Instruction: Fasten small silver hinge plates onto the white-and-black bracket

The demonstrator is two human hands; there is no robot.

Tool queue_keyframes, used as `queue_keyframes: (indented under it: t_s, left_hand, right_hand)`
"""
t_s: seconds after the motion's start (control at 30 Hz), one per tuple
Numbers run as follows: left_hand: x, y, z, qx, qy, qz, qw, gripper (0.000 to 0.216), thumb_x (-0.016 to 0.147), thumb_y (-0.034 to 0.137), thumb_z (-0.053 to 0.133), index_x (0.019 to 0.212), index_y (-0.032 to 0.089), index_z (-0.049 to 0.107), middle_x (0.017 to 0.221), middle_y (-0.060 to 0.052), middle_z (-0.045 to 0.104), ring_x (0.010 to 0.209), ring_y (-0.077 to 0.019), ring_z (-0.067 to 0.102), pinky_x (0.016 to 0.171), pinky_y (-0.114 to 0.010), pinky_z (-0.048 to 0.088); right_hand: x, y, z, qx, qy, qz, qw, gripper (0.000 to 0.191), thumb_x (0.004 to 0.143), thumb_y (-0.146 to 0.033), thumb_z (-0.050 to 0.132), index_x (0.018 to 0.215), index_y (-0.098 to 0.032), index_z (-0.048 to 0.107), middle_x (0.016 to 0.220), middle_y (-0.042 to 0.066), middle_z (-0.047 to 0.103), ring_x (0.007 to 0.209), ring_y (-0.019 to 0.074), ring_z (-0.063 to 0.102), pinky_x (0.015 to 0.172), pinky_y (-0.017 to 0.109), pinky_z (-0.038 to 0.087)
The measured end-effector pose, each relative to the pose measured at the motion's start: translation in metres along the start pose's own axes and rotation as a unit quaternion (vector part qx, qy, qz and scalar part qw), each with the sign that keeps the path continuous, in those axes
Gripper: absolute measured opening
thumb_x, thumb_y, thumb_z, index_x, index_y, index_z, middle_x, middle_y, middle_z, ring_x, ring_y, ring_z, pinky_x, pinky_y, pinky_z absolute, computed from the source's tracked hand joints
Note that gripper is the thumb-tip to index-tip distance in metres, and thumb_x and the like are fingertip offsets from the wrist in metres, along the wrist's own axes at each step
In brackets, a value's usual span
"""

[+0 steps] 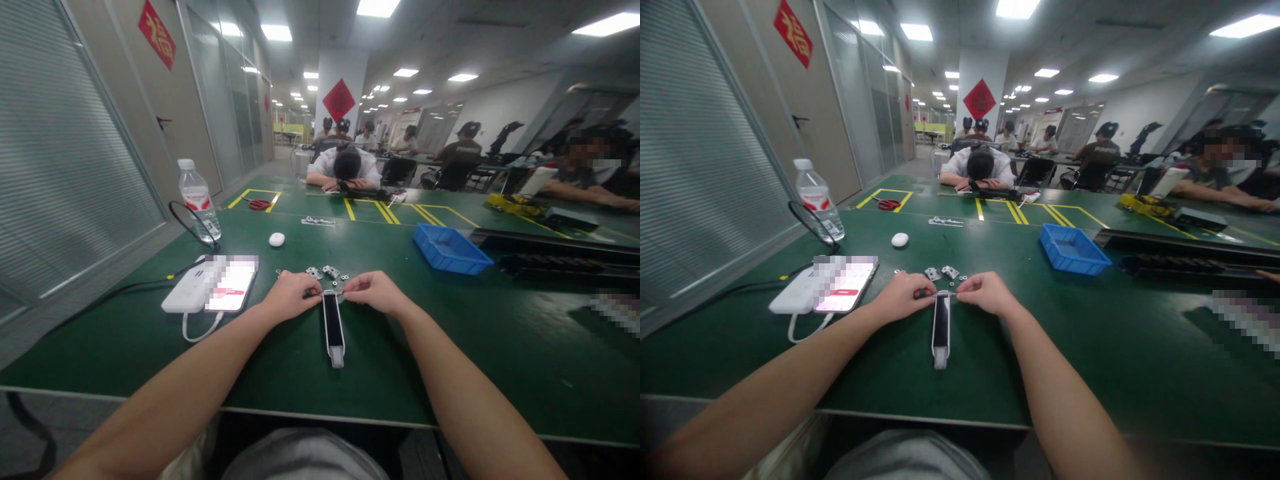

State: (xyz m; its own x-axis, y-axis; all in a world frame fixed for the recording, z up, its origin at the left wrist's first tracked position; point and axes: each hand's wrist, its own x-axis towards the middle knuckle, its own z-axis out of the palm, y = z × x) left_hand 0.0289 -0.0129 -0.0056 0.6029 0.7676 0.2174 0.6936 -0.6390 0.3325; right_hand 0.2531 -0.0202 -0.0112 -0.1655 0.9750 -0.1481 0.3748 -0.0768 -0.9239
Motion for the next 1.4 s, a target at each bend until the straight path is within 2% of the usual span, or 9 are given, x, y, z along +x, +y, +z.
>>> queue_keyframes:
  t_s: [0.23, 0.5, 0.7, 1.0, 1.4]
  left_hand:
    - [0.0, 0.001, -0.001, -0.01, 0.003, 0.004, 1.0, 0.01, 0.079, 0.027, 0.064, 0.086, 0.02, 0.068, 0.083, 0.001, 0.068, 0.077, -0.0146, 0.061, 0.071, -0.025, 0.038]
    - [0.0, 0.0, 0.0, -0.004, 0.004, 0.006, 1.0, 0.011, 0.08, 0.027, 0.064, 0.086, 0.02, 0.068, 0.084, 0.001, 0.067, 0.077, -0.0147, 0.061, 0.071, -0.025, 0.038]
    - [0.001, 0.001, 0.0, 0.003, 0.002, 0.004, 1.0, 0.012, 0.08, 0.028, 0.063, 0.088, 0.021, 0.068, 0.085, 0.001, 0.068, 0.078, -0.0147, 0.061, 0.07, -0.025, 0.038]
    - [0.0, 0.001, -0.001, 0.001, 0.003, 0.007, 1.0, 0.012, 0.08, 0.028, 0.063, 0.088, 0.02, 0.068, 0.085, 0.001, 0.068, 0.079, -0.0148, 0.062, 0.071, -0.025, 0.039]
    - [0.0, 0.001, -0.001, 0.008, 0.007, 0.011, 1.0, 0.011, 0.08, 0.029, 0.063, 0.087, 0.021, 0.068, 0.085, 0.001, 0.068, 0.079, -0.0153, 0.062, 0.073, -0.026, 0.038]
  right_hand:
    - [0.003, 0.004, 0.001, 0.007, -0.005, -0.005, 1.0, 0.014, 0.063, -0.011, 0.074, 0.074, -0.013, 0.067, 0.064, 0.0, 0.067, 0.058, 0.0084, 0.059, 0.058, 0.021, 0.047]
    - [0.007, 0.011, 0.003, -0.047, 0.0, -0.045, 0.998, 0.021, 0.062, -0.017, 0.076, 0.082, -0.012, 0.068, 0.068, 0.001, 0.067, 0.06, 0.0098, 0.059, 0.061, 0.023, 0.049]
    - [0.008, 0.013, 0.001, -0.128, 0.02, -0.07, 0.989, 0.018, 0.064, -0.026, 0.074, 0.076, -0.014, 0.069, 0.065, 0.002, 0.065, 0.059, 0.0117, 0.057, 0.057, 0.023, 0.046]
    - [0.001, 0.007, 0.003, -0.143, -0.008, -0.11, 0.984, 0.015, 0.068, -0.027, 0.069, 0.078, -0.015, 0.069, 0.063, 0.0, 0.063, 0.055, 0.0102, 0.053, 0.054, 0.022, 0.041]
    - [-0.001, 0.005, 0.007, -0.226, 0.011, -0.184, 0.956, 0.014, 0.072, -0.027, 0.068, 0.081, -0.016, 0.071, 0.067, -0.001, 0.059, 0.058, 0.0097, 0.049, 0.056, 0.022, 0.039]
